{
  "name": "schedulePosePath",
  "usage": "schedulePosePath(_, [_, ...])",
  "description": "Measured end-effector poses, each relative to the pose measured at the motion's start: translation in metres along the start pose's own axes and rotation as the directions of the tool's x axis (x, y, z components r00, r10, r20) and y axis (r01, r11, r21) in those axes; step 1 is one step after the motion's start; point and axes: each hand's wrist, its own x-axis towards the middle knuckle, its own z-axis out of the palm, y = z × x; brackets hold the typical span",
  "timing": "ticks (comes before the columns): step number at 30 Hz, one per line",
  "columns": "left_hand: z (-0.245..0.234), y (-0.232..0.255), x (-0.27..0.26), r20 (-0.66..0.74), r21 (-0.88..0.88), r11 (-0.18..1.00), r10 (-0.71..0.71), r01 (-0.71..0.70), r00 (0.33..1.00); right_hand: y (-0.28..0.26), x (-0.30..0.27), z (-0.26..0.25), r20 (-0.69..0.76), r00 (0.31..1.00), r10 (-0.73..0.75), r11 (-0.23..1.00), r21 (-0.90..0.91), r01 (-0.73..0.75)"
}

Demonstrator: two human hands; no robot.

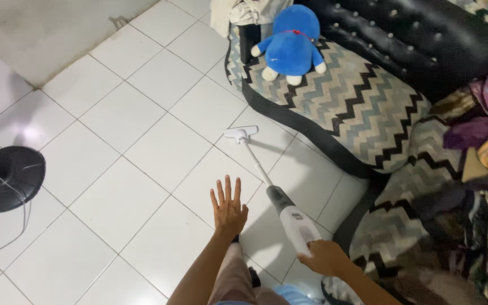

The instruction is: The person vacuums the tiled floor in a room, moving the vacuum head along the floor and around the base of a wall and furniture.

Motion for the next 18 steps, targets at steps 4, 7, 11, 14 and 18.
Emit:
schedulePosePath(4, [-0.017, -0.016, 0.036, -0.018, -0.096, 0.992, -0.089, 0.087, 0.996, -0.013, 0.045, -0.034, -0.008, 0.999, -0.048, 0.996, -0.070, 0.047])
schedulePosePath(7, [-0.029, -0.028, 0.064, -0.031, -0.088, 0.991, -0.108, 0.104, 0.994, -0.025, 0.083, -0.062, -0.057, 0.998, -0.026, 1.000, -0.005, 0.026])
schedulePosePath(11, [-0.047, -0.051, 0.090, -0.081, -0.085, 0.992, -0.103, 0.096, 0.991, -0.045, 0.140, -0.097, -0.102, 0.994, -0.044, 0.999, 0.022, 0.047])
schedulePosePath(14, [-0.064, -0.066, 0.113, -0.089, -0.065, 0.990, -0.133, 0.128, 0.987, -0.062, 0.178, -0.118, -0.146, 0.988, -0.045, 0.999, 0.020, 0.049])
schedulePosePath(18, [-0.091, -0.083, 0.138, -0.016, -0.002, 0.984, -0.176, 0.176, 0.984, -0.083, 0.221, -0.151, -0.208, 0.965, -0.158, 0.985, -0.096, 0.140])
